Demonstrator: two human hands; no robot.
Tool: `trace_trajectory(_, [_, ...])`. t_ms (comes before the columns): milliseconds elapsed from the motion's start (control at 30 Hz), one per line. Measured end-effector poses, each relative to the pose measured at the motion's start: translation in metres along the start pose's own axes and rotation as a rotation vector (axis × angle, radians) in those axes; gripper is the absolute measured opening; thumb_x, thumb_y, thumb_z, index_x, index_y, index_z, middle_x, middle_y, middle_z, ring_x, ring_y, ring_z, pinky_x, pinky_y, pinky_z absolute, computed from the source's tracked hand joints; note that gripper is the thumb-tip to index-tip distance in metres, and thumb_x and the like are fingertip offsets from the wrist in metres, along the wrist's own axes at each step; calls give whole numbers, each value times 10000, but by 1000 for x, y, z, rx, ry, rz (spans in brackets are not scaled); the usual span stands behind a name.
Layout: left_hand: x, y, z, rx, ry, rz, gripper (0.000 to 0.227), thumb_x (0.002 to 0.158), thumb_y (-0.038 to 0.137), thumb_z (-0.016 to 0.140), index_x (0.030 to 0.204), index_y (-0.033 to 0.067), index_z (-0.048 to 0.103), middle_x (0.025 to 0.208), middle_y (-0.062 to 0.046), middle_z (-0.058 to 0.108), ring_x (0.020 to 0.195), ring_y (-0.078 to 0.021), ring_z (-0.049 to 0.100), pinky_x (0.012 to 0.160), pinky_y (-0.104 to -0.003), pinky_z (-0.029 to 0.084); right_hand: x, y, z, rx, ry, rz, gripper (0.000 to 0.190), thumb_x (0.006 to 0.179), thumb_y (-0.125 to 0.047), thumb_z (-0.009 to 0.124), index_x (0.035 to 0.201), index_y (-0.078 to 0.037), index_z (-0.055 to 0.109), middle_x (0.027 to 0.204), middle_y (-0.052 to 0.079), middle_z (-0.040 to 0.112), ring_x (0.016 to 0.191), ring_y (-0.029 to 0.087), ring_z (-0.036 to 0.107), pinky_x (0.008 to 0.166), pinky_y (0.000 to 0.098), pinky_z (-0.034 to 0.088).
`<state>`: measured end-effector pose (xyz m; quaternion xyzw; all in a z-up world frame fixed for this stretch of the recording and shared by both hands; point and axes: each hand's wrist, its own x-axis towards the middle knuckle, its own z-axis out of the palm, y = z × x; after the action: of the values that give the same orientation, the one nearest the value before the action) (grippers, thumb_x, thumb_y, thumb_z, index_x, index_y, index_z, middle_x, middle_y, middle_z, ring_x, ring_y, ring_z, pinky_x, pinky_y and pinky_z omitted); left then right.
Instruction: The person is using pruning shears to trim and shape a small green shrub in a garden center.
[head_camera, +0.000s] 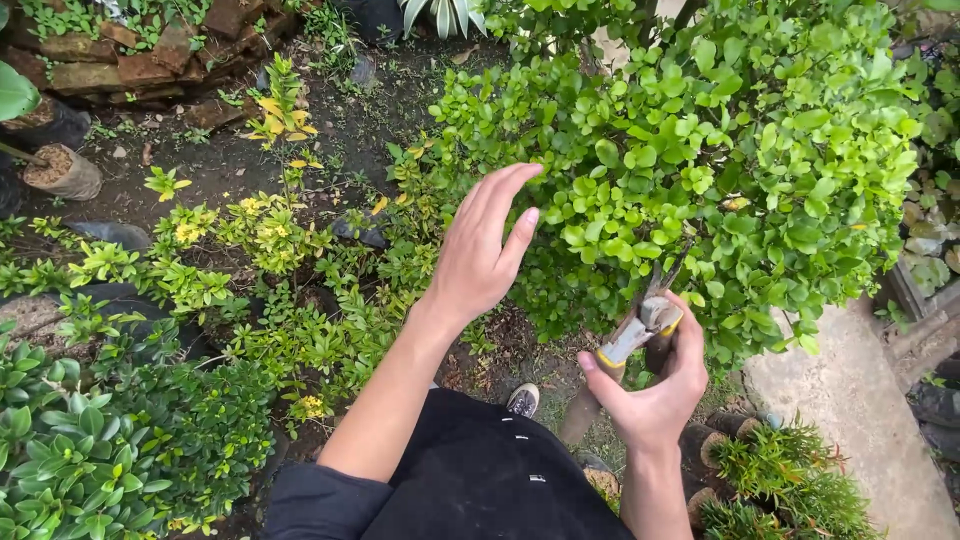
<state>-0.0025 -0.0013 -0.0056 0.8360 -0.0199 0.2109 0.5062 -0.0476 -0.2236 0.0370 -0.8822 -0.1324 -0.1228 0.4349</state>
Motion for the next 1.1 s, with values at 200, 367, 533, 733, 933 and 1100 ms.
trace_trajectory(200, [-12,2,-5,-23,-25,-31,445,1070,369,441,1375,65,553,1362,-130,633,1274,-277,599,1097,-449,468,-14,28,1,278,-42,144,831,695,-222,856,1397,49,505,1002,20,531,843,98,495,740,205,437])
trace_trajectory(367, [-17,12,13,-23,-74,6,503,1007,443,532,1365,90,559,1355,-108,627,1252,-264,604,1078,-449,482,-17,36,-1,601,-205,174,819,770,-324,784,1428,70,495,954,79,633,785,120,591,721,238,496])
trace_trajectory(533, [-33,16,35,-34,93,59,345,1001,336,619,1249,95,628,1211,-95,673,1129,-254,658,992,-403,551,-26,46,2,699,-260,192,854,759,-365,798,1427,77,501,907,112,628,766,152,591,716,257,472])
trace_trajectory(733, [-68,-30,48,-188,311,110,137,958,63,637,1075,1,672,956,-120,719,861,-212,704,807,-322,612,-34,48,9,671,-349,211,879,732,-403,793,1415,71,510,891,89,645,756,132,587,691,258,468])
trace_trajectory(933, [-103,-118,35,-293,800,-298,113,961,-8,530,1010,15,630,873,-108,653,792,-189,624,701,-286,553,-37,47,34,741,-488,318,821,732,-342,791,1403,60,541,890,78,631,757,118,574,691,251,445])
trace_trajectory(1100, [-110,-130,24,-153,664,-378,123,991,104,560,1029,40,658,948,-81,679,858,-195,630,779,-323,514,-43,70,65,744,-547,388,733,774,-311,762,1382,40,555,915,57,648,748,120,561,738,266,452])
